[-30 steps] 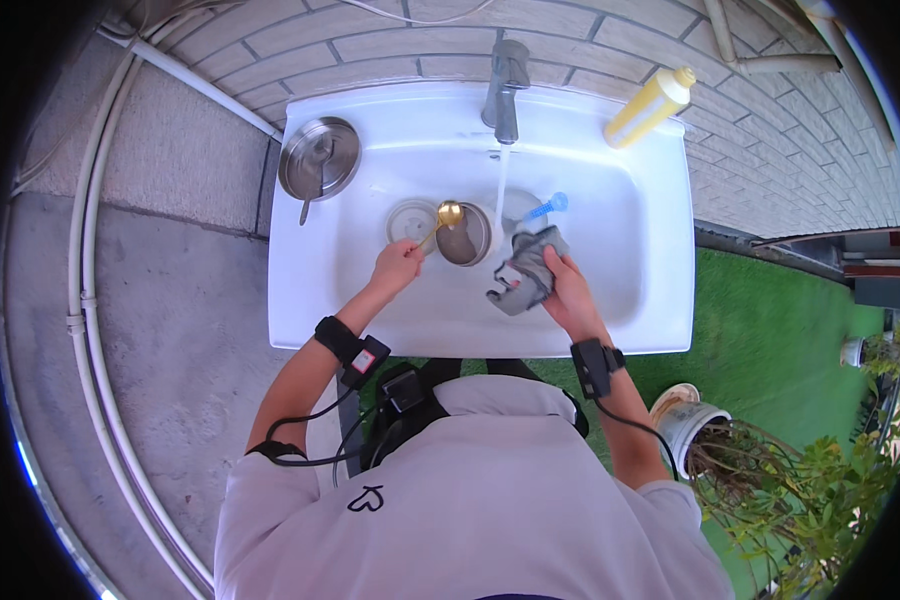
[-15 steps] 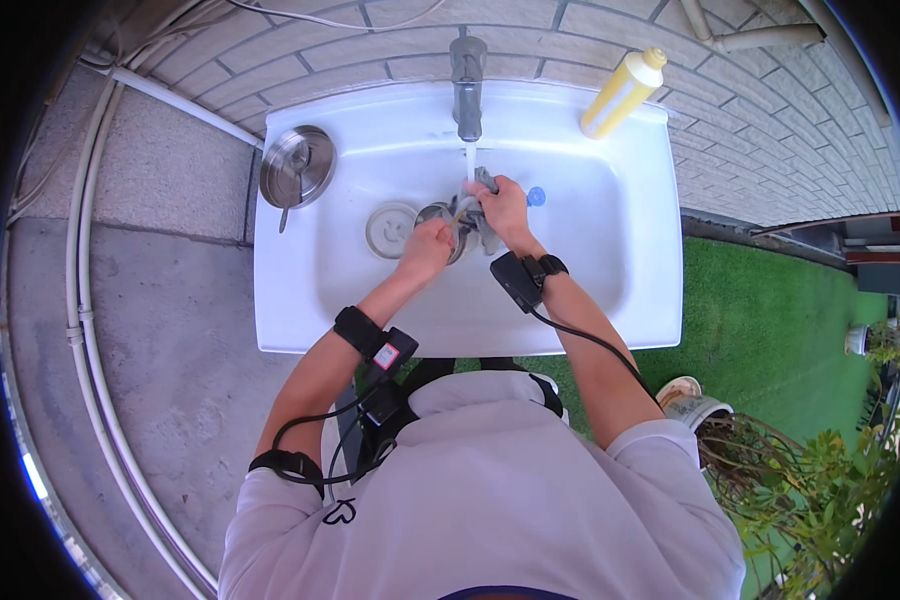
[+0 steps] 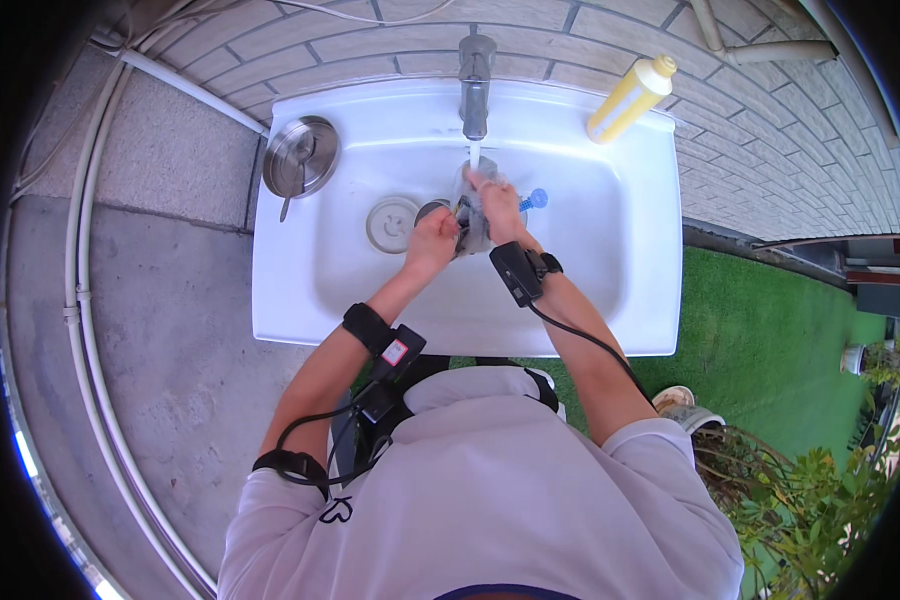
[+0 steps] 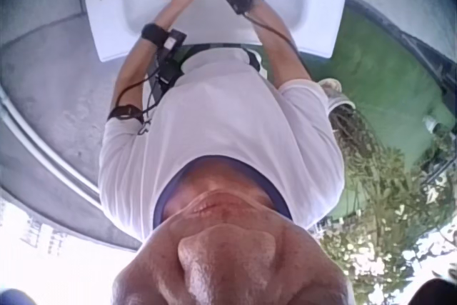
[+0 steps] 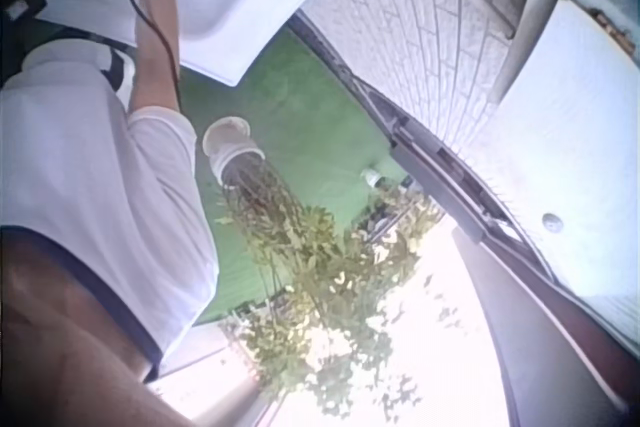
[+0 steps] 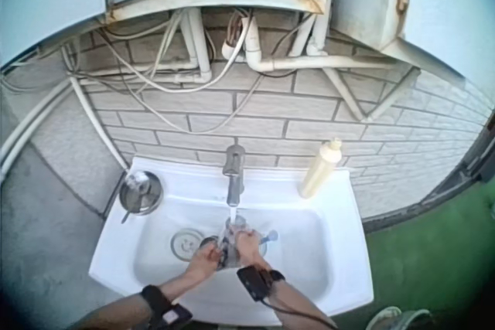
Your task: Washing various kitchen items including a metal plate, a spoon, and container lids in an outdoor sink.
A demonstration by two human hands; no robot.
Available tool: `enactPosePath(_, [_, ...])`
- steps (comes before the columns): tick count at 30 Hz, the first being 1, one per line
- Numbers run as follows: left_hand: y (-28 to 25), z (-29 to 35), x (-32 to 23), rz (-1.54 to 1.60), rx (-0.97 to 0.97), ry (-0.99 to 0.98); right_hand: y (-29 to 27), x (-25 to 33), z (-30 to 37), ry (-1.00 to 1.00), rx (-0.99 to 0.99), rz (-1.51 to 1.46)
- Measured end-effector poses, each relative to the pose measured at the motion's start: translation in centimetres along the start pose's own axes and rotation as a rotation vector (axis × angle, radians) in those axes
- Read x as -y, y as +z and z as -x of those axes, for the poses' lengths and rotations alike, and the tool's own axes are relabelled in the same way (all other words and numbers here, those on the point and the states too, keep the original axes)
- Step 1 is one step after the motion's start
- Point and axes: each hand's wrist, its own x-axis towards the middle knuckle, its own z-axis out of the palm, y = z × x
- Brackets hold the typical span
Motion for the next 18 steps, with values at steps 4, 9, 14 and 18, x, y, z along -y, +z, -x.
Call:
enactPosePath(4, [1.8, -0.6, 0.4, -0.014, -0.117, -0.064, 1.6, -2.6, 0.5, 0.113, -0.074, 0.010])
enactPosePath(9, [1.6, -0.4, 1.2, 0.091, 0.000, -0.176, 0.2, -3.4, 1.3, 0.191, 0.098, -0.177])
enactPosePath(14, [-2.2, -1.0, -1.2, 0.102, 0.446, -0.261, -1.4, -2.0, 0.4, 0.151, 0.073, -0.244])
enactPosePath(18, [-2.4, -3.7, -1.6, -0.132, 0.218, -0.124, -1.9, -1.9, 1.3, 0.133, 0.176, -0.244])
